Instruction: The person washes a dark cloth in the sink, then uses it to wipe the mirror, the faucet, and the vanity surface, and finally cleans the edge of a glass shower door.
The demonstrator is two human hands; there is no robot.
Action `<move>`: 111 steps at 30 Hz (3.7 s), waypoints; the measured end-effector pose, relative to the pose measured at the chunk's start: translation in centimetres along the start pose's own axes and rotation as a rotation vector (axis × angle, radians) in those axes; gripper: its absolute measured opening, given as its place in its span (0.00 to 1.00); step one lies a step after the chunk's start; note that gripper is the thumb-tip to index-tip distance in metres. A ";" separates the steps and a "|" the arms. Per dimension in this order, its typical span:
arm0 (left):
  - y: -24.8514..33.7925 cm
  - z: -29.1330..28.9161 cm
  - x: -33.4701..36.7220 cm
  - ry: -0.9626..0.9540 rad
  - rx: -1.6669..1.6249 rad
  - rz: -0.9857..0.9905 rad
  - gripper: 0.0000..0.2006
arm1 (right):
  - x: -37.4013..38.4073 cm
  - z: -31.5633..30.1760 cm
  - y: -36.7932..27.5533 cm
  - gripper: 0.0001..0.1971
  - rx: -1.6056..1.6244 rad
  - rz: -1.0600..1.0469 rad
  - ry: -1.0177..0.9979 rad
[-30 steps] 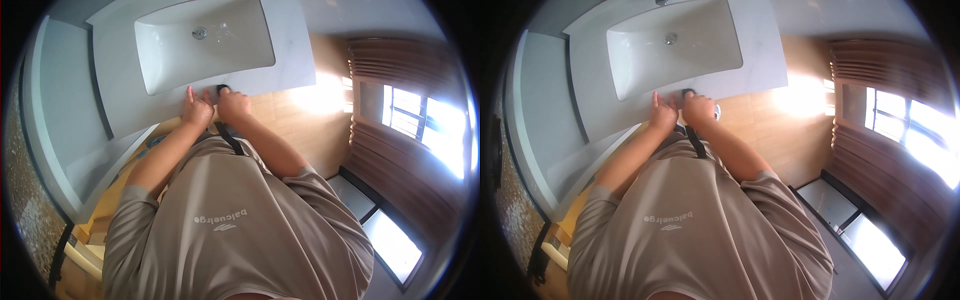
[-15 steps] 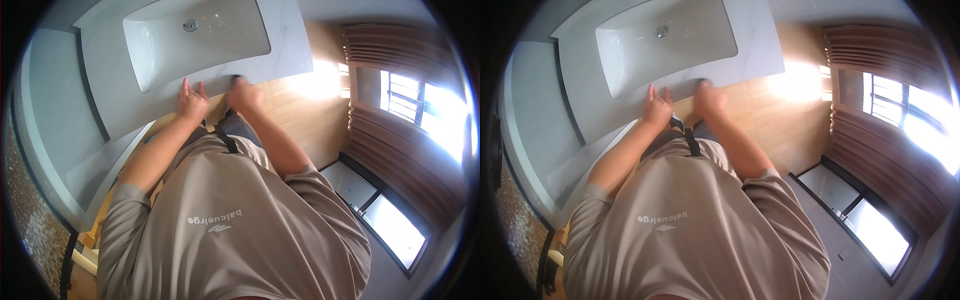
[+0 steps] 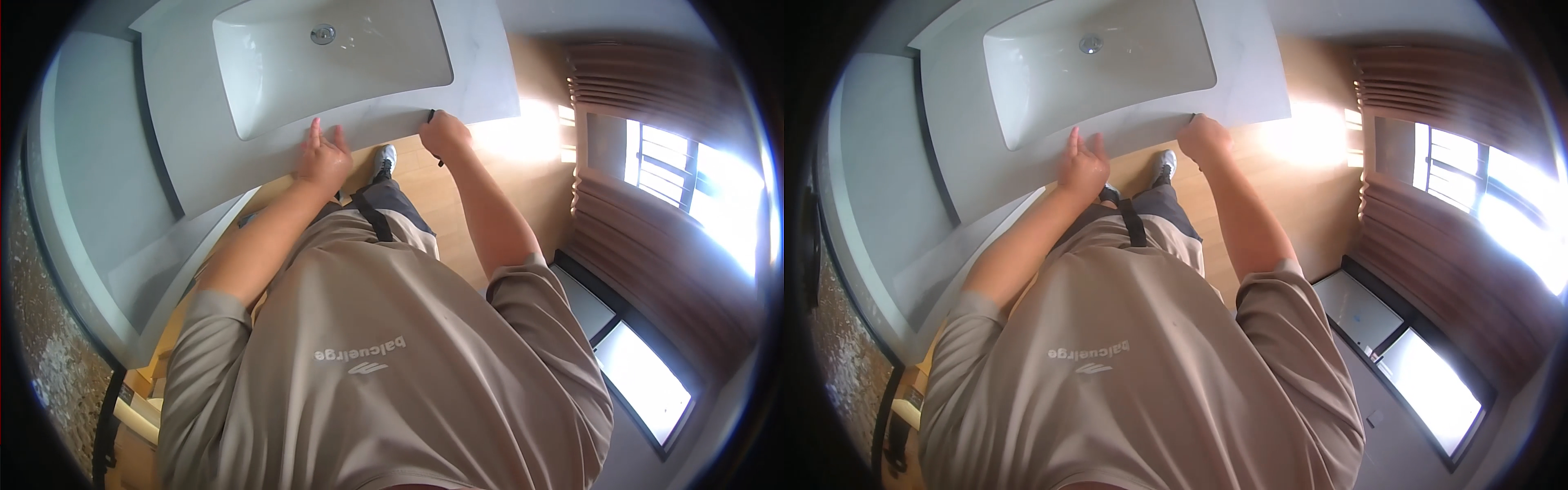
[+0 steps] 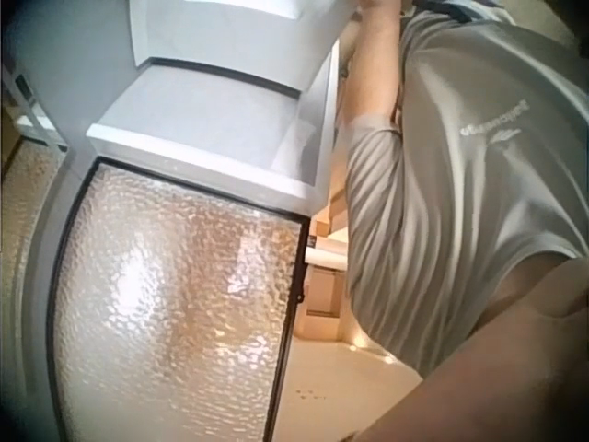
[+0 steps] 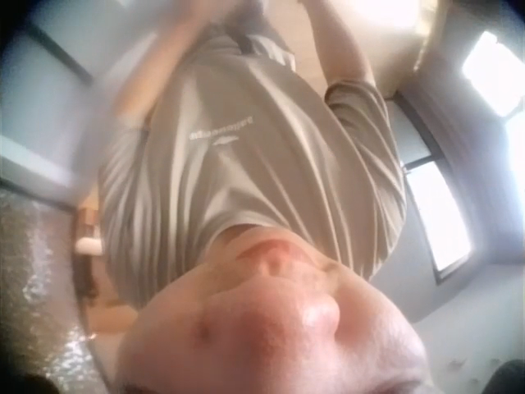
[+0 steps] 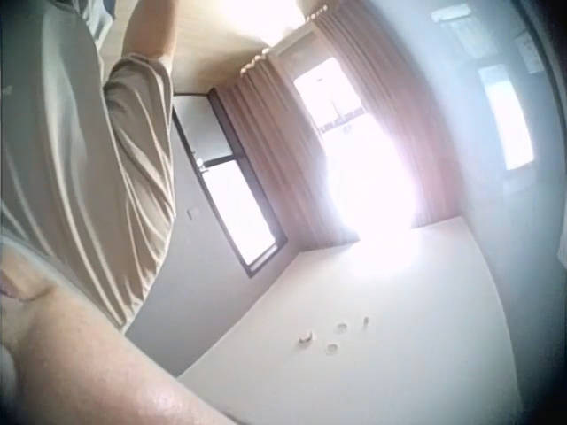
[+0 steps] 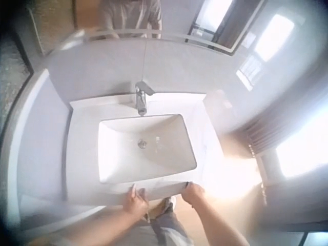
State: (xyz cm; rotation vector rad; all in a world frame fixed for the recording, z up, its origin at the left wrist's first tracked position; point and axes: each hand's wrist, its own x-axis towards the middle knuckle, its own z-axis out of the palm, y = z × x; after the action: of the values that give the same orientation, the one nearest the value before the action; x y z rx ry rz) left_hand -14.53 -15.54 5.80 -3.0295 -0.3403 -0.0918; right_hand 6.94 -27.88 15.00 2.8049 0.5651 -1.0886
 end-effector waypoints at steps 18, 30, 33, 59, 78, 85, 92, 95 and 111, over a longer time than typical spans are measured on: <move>0.1 4.8 -0.5 0.136 -0.392 -0.165 0.23 | 1.3 1.7 -2.7 0.16 -0.093 -0.113 -0.126; 1.4 -0.6 -1.0 -0.309 0.140 -0.092 0.27 | 8.6 -7.2 15.8 0.14 0.148 0.123 0.112; 0.9 -0.3 -1.4 -0.301 0.211 -0.163 0.26 | 9.8 -10.6 19.6 0.13 0.068 0.095 -0.010; 40.2 0.5 -28.8 -0.479 -0.799 -1.712 0.16 | 5.5 6.8 0.9 0.21 0.257 -1.012 -0.386; 27.0 -22.3 -39.3 0.916 -1.091 -1.440 0.21 | -30.8 11.6 -6.8 0.10 0.357 -1.634 -0.985; 20.3 -28.4 -33.5 1.471 -2.022 -0.875 0.21 | -33.8 9.8 -9.1 0.11 0.506 -1.466 -1.418; 12.3 -26.2 -31.4 1.444 -1.667 -1.242 0.17 | -30.0 7.0 -15.2 0.16 0.382 -1.574 -0.853; 5.7 -28.9 -29.0 1.488 -1.555 -1.304 0.17 | -28.3 4.4 -20.1 0.23 0.651 -1.635 -0.844; -14.3 -28.1 -29.1 1.313 0.272 -1.049 0.29 | -31.1 7.4 -37.3 0.19 -0.150 -2.398 0.472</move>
State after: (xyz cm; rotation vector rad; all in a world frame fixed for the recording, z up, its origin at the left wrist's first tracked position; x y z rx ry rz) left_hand -47.46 -10.75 32.92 -1.6191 -1.4268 -1.6864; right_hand -32.60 -4.37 32.31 0.7949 3.6531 0.0748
